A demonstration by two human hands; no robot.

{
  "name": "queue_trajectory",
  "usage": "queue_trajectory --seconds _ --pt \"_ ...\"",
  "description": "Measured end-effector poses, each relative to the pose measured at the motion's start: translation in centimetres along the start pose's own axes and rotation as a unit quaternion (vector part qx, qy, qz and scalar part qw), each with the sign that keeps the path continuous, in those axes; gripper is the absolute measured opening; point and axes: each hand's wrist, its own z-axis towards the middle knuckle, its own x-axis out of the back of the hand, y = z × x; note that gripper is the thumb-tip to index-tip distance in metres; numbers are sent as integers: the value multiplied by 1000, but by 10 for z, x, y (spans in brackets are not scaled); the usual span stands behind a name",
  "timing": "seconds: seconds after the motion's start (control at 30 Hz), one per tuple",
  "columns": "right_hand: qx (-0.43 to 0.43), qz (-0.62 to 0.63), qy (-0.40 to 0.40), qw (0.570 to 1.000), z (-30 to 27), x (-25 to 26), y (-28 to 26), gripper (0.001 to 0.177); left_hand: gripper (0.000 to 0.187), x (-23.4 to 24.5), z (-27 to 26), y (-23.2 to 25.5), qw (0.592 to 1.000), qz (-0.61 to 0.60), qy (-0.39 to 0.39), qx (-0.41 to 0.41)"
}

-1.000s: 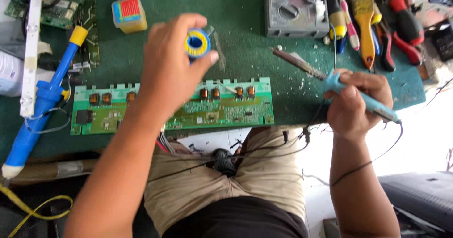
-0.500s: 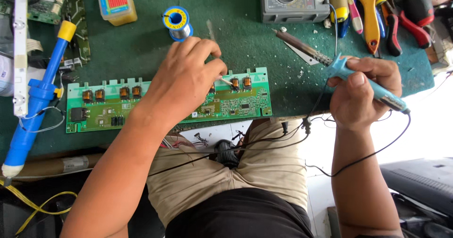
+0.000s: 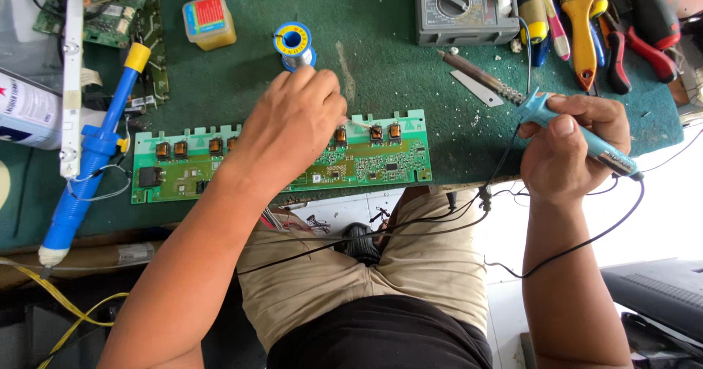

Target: The person uses a soldering iron and solder wire to work on a green circuit board. They heat various components and apply solder to the board's surface while holding the board with their other hand.

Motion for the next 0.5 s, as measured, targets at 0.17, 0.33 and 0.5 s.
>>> queue_trajectory --seconds 0.17,0.33,0.5 --pt "2 -1 6 1000 -1 1 1 31 22 -4 -3 -1 1000 4 -1 0" --pt "-5 -16 13 1000 -3 0 -3 32 17 35 0 -15 971 -191 -56 130" --pt "-36 14 33 999 -5 2 5 33 13 119 10 -99 946 -196 113 231"
